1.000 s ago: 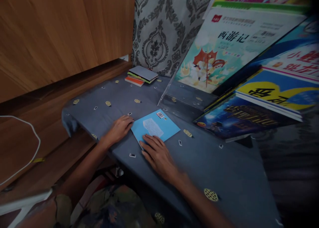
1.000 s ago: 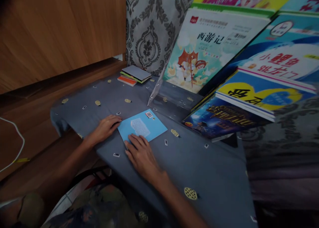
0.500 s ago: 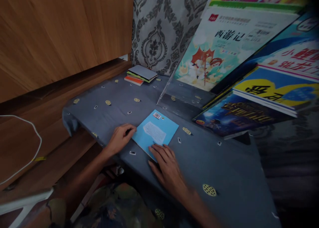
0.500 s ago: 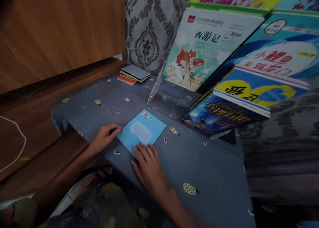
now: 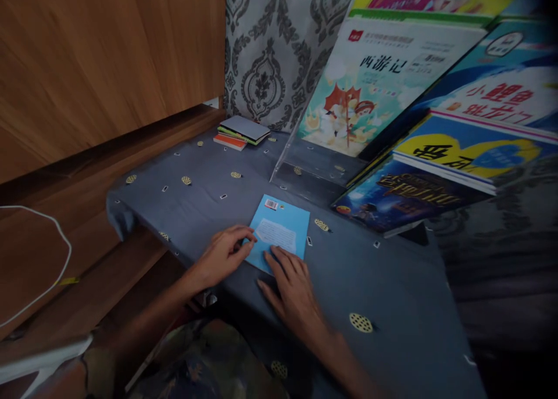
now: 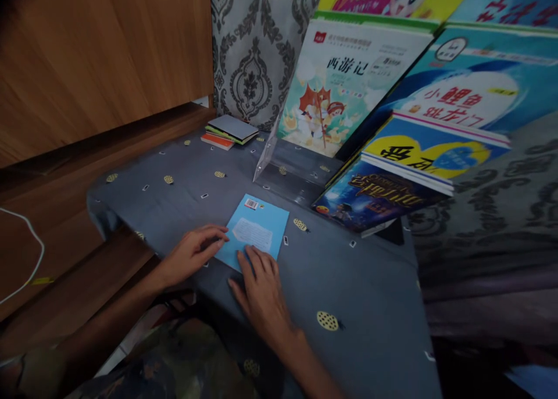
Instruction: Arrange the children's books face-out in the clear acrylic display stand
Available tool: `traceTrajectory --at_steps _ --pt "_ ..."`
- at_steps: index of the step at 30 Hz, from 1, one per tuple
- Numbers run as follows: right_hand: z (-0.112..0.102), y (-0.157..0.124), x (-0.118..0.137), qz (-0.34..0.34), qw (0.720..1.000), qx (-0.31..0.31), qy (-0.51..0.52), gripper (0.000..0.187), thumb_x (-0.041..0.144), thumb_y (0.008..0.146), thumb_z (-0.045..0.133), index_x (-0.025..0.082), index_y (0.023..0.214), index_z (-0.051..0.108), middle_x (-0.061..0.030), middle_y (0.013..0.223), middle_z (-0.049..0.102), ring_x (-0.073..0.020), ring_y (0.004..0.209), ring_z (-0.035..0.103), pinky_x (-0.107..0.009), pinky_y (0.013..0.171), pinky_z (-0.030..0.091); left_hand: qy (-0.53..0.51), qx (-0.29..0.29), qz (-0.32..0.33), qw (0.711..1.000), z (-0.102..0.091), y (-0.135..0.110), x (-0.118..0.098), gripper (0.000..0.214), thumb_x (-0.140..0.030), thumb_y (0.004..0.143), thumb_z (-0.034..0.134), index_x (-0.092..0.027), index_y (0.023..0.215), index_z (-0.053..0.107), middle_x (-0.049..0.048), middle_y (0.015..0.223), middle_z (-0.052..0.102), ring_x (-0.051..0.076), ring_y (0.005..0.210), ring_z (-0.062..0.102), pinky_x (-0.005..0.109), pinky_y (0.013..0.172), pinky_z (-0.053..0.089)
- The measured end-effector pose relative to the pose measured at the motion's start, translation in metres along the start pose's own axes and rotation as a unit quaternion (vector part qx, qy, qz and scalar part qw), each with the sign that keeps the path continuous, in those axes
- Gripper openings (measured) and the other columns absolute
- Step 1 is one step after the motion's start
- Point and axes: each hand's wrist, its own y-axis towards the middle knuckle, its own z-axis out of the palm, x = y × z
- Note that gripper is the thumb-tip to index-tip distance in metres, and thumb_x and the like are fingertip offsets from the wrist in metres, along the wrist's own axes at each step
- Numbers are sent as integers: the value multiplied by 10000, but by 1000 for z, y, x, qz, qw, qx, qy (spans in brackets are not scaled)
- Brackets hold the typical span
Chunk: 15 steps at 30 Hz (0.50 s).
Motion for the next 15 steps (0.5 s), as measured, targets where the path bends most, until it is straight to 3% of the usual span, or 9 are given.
traceTrajectory --at_steps 3,5,9,15 --pt "0 -1 -2 1 1000 11 11 434 341 1001 484 163 1393 539 -182 1359 620 -332 1260 559 -531 1015 488 72 34 35 996 13 -13 -9 243 -287 996 475 -226 1102 685 68 1250 691 206 1104 664 345 945 546" --pt "1 -2 -4 -6 1000 14 17 439 311 993 484 166 1405 529 -178 1367 618 -329 1276 555 -533 1022 487 176 49 58 981 25 -21 -10 301 -361 1001 501 -214 1218 649 119 1372 624 267 1263 587 455 1053 486" --pt "2 -9 -5 -18 999 19 25 511 241 971 465 151 1474 451 -186 1400 600 -322 1319 537 -546 1037 487 342 88 85 932 45 -29 -2 673 -580 971 490 -149 1484 429 249 1543 436 394 1480 343 664 1116 344" --pt "0 -24 5 -21 999 8 30 560 259 986 467 111 1520 380 -203 1430 580 -319 1357 517 -542 1075 478 389 144 136 900 41 -35 2 809 -675 963 364 -102 1533 337 312 1555 379 420 1499 294 725 1108 285"
